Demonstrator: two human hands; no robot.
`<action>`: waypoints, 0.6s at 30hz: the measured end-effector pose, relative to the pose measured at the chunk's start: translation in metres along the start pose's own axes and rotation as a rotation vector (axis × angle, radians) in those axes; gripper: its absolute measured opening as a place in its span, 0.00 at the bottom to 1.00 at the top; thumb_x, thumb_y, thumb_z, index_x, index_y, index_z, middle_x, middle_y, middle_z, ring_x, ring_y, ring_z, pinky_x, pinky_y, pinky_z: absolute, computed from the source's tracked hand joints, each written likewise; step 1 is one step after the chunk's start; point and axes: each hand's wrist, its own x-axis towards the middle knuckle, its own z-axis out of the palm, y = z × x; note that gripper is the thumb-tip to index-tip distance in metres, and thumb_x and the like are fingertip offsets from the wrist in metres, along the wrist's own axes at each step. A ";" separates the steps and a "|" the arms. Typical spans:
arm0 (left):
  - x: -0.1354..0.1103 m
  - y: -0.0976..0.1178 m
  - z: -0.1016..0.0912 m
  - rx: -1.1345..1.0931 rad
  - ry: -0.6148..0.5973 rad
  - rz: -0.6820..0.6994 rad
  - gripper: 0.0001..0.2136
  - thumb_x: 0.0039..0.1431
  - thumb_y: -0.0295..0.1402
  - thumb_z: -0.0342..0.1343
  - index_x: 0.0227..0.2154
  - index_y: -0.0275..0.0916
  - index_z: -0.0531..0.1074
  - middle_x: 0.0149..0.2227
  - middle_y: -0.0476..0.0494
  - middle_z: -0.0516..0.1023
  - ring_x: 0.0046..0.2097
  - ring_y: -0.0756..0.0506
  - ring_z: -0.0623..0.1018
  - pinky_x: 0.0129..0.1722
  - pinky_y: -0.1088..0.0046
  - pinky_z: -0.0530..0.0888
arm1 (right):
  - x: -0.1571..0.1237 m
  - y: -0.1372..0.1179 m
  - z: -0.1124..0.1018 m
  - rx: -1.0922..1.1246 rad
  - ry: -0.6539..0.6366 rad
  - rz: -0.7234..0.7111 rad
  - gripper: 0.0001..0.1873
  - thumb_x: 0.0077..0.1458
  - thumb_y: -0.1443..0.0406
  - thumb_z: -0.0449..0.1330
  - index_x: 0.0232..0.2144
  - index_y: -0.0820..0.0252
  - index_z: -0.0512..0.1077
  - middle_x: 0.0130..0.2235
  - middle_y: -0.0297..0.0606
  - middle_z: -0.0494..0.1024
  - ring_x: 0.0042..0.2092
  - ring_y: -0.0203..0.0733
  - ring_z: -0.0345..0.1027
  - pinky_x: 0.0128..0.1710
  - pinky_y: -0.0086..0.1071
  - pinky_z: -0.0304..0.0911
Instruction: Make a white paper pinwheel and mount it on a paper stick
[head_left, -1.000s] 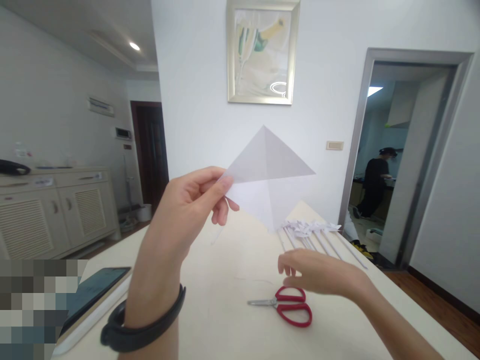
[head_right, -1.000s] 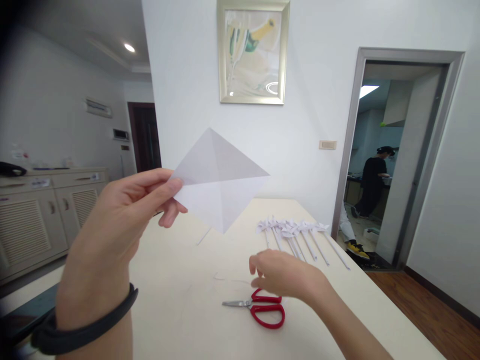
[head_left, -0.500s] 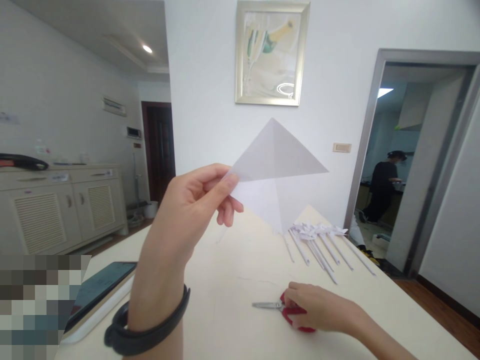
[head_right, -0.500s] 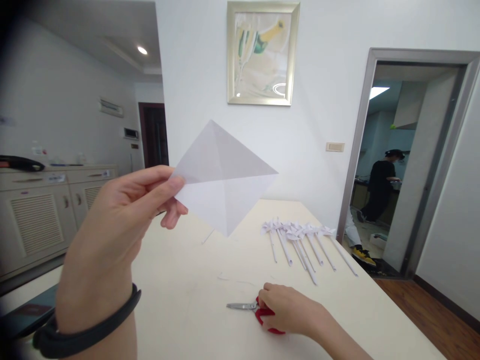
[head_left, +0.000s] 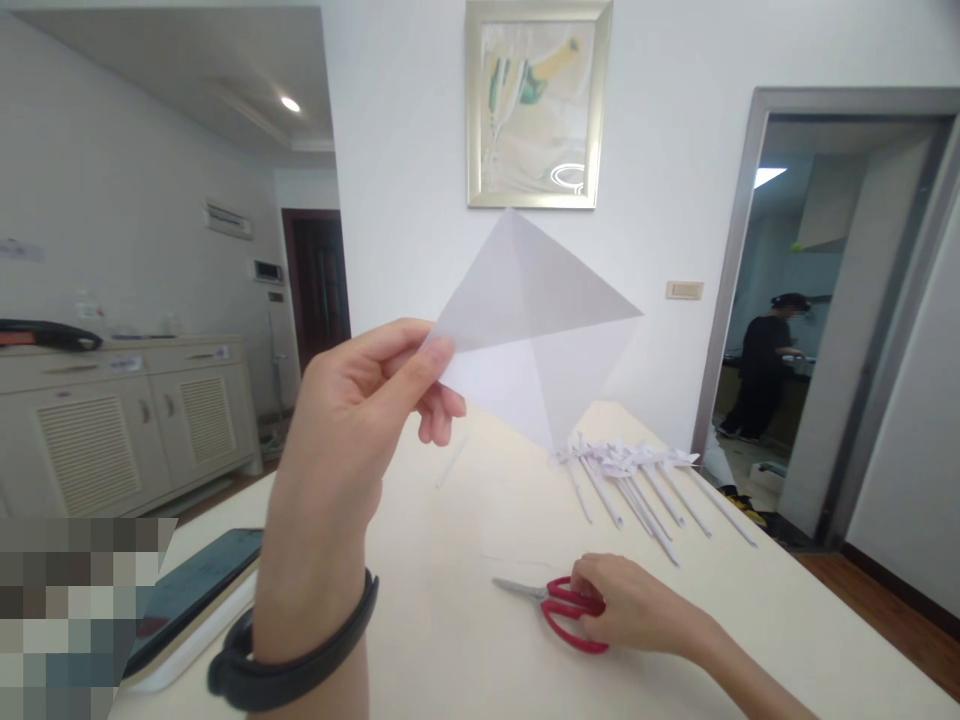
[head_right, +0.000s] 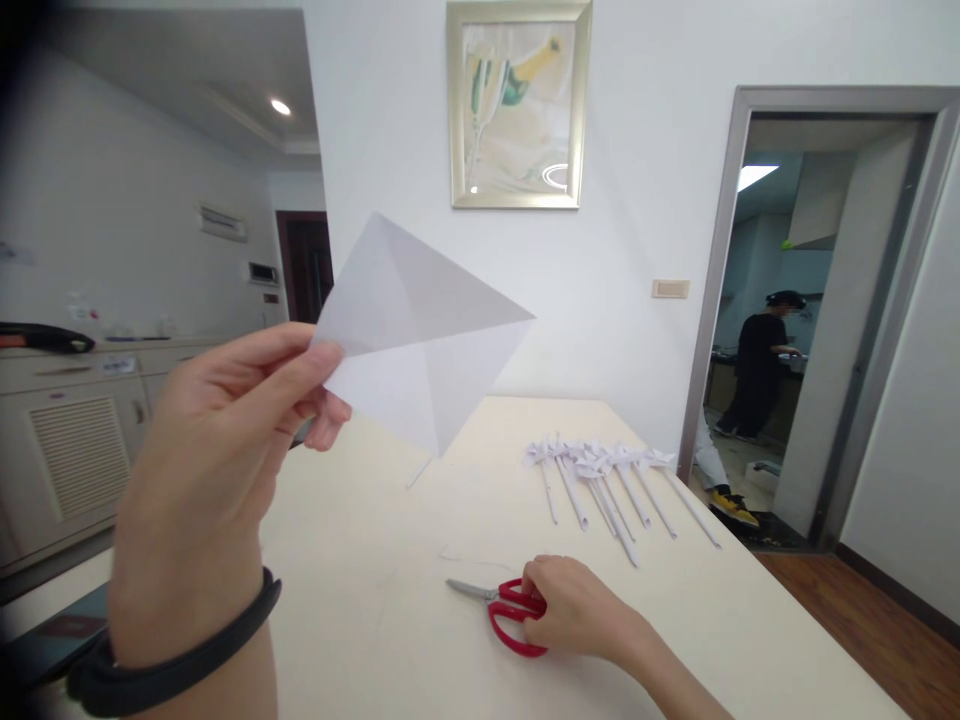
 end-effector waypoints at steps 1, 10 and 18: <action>0.000 0.000 0.000 -0.003 0.013 0.005 0.05 0.58 0.26 0.57 0.30 0.38 0.77 0.17 0.54 0.73 0.18 0.56 0.67 0.17 0.83 0.64 | 0.000 -0.002 0.000 0.064 0.022 0.000 0.15 0.61 0.61 0.57 0.48 0.61 0.70 0.49 0.42 0.74 0.45 0.43 0.71 0.44 0.43 0.69; -0.003 0.004 0.002 0.020 0.079 0.070 0.05 0.58 0.25 0.57 0.31 0.37 0.78 0.17 0.53 0.72 0.18 0.56 0.67 0.17 0.82 0.64 | -0.002 -0.049 -0.027 0.847 0.111 -0.182 0.10 0.55 0.66 0.61 0.40 0.60 0.66 0.40 0.38 0.75 0.42 0.40 0.70 0.43 0.36 0.66; -0.005 0.006 0.001 0.018 0.143 0.111 0.06 0.57 0.25 0.58 0.31 0.38 0.79 0.17 0.53 0.72 0.18 0.55 0.67 0.15 0.80 0.63 | -0.025 -0.113 -0.044 1.175 0.172 -0.285 0.07 0.54 0.65 0.60 0.36 0.59 0.67 0.31 0.36 0.73 0.35 0.38 0.67 0.38 0.35 0.63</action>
